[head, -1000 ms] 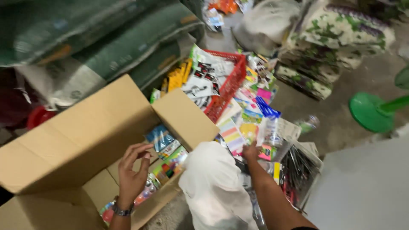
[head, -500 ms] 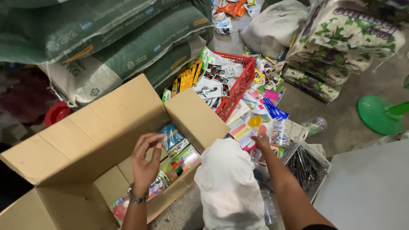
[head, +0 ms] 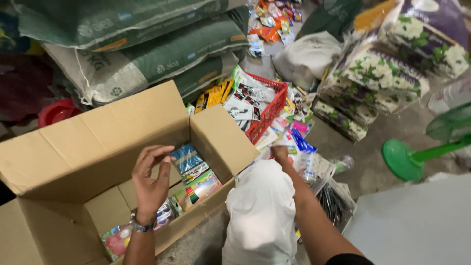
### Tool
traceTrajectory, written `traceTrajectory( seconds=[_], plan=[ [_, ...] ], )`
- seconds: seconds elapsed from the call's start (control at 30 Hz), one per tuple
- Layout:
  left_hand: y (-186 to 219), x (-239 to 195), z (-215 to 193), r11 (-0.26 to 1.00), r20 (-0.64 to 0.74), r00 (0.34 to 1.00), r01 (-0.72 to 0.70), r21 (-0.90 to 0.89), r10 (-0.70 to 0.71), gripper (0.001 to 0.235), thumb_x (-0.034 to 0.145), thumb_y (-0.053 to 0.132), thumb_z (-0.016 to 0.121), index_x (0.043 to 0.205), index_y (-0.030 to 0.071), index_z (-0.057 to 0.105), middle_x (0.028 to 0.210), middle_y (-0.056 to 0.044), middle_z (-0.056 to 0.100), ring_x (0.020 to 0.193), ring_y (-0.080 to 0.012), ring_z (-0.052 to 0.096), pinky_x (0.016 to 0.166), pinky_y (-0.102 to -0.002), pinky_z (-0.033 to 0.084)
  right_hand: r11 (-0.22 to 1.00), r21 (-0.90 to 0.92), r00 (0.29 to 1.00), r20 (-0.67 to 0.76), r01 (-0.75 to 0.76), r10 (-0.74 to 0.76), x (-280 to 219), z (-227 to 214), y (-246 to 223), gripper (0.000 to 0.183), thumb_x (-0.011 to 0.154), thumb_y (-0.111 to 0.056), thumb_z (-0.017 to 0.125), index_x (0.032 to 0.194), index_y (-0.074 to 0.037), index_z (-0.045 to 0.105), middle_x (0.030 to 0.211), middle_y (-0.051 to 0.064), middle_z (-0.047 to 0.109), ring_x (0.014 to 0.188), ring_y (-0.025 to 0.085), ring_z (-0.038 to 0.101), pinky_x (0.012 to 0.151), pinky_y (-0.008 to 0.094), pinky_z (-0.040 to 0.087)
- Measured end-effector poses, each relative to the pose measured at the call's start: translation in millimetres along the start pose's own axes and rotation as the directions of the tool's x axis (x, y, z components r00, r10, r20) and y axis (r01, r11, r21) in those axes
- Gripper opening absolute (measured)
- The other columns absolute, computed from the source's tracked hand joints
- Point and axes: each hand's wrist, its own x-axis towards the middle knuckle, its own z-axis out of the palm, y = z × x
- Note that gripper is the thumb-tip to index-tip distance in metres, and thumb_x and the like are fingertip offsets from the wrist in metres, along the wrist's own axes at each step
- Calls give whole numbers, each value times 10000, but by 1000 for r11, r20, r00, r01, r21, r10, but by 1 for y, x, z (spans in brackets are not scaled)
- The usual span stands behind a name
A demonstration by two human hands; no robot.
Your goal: Organizing various stationery items from a pile into a cardboard box.
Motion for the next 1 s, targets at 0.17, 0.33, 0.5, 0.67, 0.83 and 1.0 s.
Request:
traceTrajectory(
  seconds=[0.17, 0.33, 0.5, 0.67, 0.83, 1.0],
  plan=[
    [-14, -7, -10, 998, -33, 998, 57, 31, -56, 232, 965, -98, 583, 1153, -16, 691, 1166, -93, 642, 970, -149, 695, 867, -268, 564, 962, 227, 988, 51, -152, 144, -42, 11, -13, 731, 791, -646, 496, 1315, -136, 487, 1214, 133, 559, 995, 383, 557, 683, 633, 519],
    [-39, -10, -9, 989, -28, 991, 132, 61, -131, 227, 980, -96, 578, 1162, -13, 686, 1165, -81, 631, 977, -140, 677, 885, -263, 555, 834, 436, 938, 90, -338, 334, 8, -4, 69, 1122, 780, -935, 371, 1589, -159, 338, 1498, 201, 506, 1239, 531, 553, 824, 776, 526],
    [-57, -10, -2, 983, -14, 985, 175, 47, -175, 168, 1033, -55, 577, 1153, -9, 684, 1118, -55, 631, 959, -125, 658, 875, -263, 540, 926, 162, 940, 78, -340, 332, 26, -12, 114, 867, 842, -784, 428, 1540, -271, 466, 1423, 138, 598, 1208, 458, 584, 800, 728, 500],
    [-70, -8, 5, 984, 3, 985, 174, 44, -174, 172, 1016, -41, 580, 1153, -7, 678, 1122, -54, 636, 974, -121, 656, 885, -267, 546, 915, -394, 995, 77, 88, -63, 34, -9, 124, 728, 775, -563, 641, 1396, -200, 532, 1254, 165, 661, 1046, 375, 676, 797, 515, 577],
    [-72, -12, 5, 980, 26, 979, 200, 5, -200, 182, 1014, -44, 578, 1162, -5, 677, 1135, -56, 625, 985, -122, 647, 902, -271, 545, 817, -492, 951, 87, 300, -297, -11, -3, 112, 663, 716, -475, 760, 1248, -100, 632, 1124, 163, 721, 964, 322, 715, 786, 413, 581],
    [-69, -11, 2, 981, 10, 982, 185, 58, -186, 177, 1029, -47, 572, 1166, -9, 678, 1144, -61, 624, 993, -125, 648, 908, -270, 549, 792, -539, 941, 8, 288, -337, -50, -17, 82, 607, 728, -445, 771, 1209, -92, 660, 1097, 159, 731, 957, 321, 717, 790, 412, 575]
  ],
)
